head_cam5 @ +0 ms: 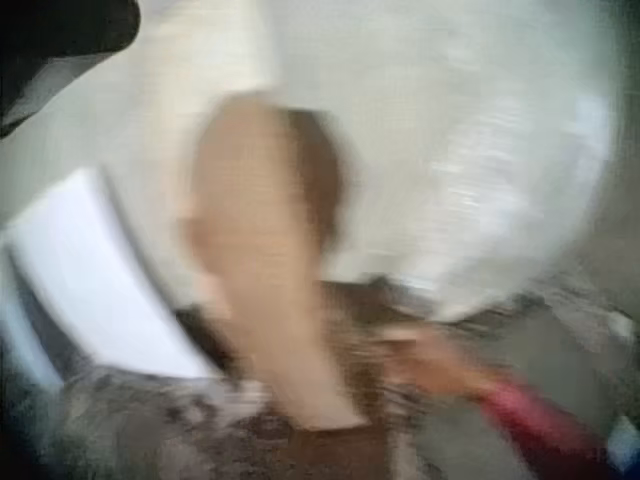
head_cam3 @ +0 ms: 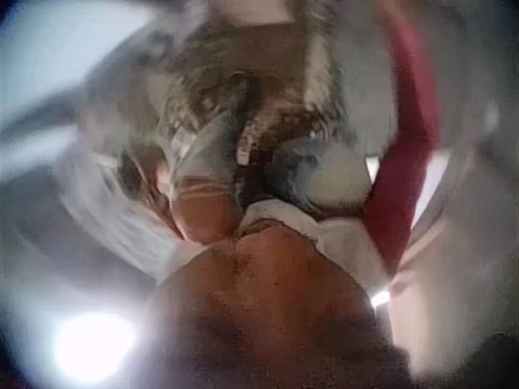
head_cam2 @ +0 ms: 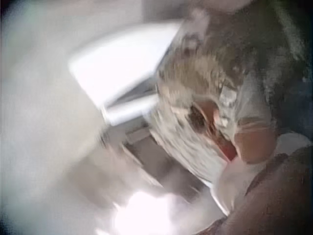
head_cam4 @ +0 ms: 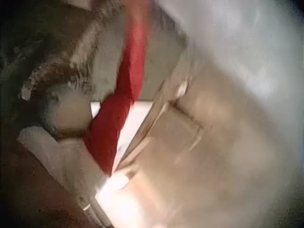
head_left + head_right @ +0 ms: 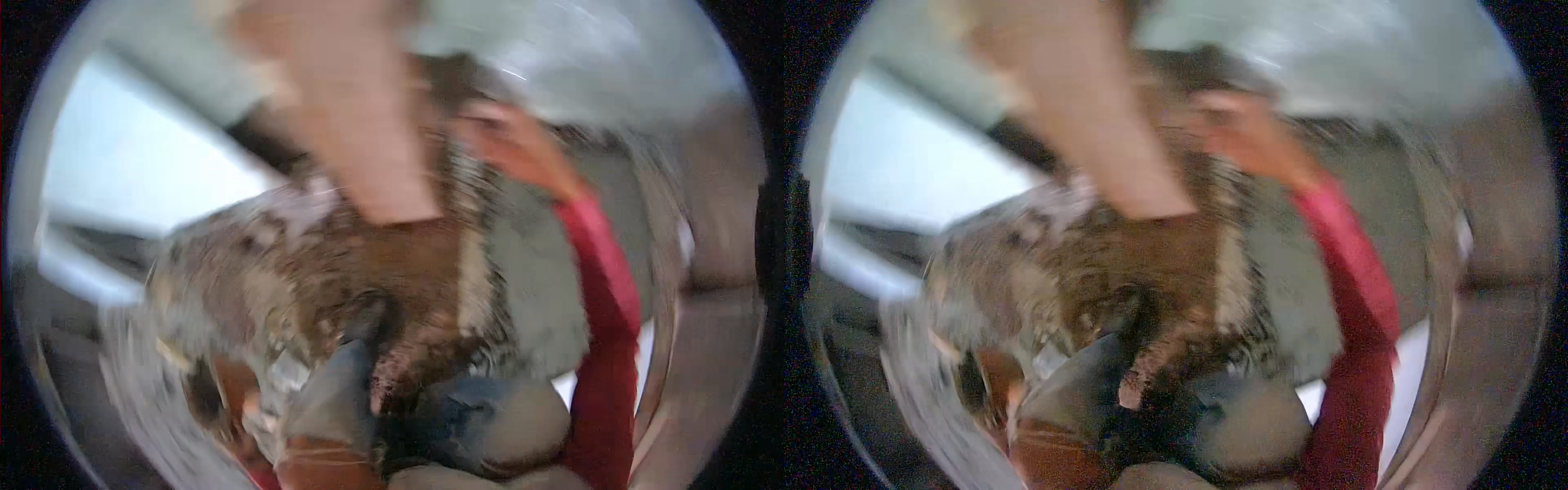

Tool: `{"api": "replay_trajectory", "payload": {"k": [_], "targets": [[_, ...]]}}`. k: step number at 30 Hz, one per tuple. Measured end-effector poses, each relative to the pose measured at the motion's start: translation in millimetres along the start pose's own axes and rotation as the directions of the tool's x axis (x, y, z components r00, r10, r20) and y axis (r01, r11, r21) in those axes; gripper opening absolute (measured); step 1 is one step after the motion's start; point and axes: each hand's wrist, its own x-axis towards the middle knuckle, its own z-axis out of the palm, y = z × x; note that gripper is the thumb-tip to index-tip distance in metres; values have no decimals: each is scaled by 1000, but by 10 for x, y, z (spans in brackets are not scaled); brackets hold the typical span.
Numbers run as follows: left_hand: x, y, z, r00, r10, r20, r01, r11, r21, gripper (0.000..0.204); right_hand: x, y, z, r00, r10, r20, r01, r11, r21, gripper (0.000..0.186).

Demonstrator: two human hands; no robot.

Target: The person applies a layer of wet mortar to the floor using a trowel, spreads it out to create a level base, and then carefully places a large white tile over the mortar. The person presses the tile down by hand and uses a rubber mallet to tap and level it into position.

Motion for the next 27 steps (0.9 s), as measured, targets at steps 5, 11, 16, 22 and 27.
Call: {"api": "replay_trajectory", "payload": {"k": [5, 11, 16, 22, 27], "targets": [[-270, -250, 1326, 877, -248, 413, 134, 949, 285, 29, -593, 54, 897, 972, -231, 34, 233, 961, -147, 33], [-719, -299, 2157, 647, -406, 645, 40, 863, 504, 32, -1602, -134, 1852, 985, 146, -87, -126, 971, 202, 43], [-1064, -280, 2707, 453, -508, 732, -92, 790, 606, 35, -2337, -400, 2051, 979, 185, -84, -36, 565, 824, 57], [-1620, -293, 3403, 168, -626, 762, -277, 712, 645, 39, -3147, -646, 1994, 740, 465, -486, 334, 374, 865, 24], [-2376, -369, 4037, -147, -750, 645, -436, 634, 638, 42, -3850, -1025, 2349, 255, 763, -593, 769, 212, 603, 16]]}}
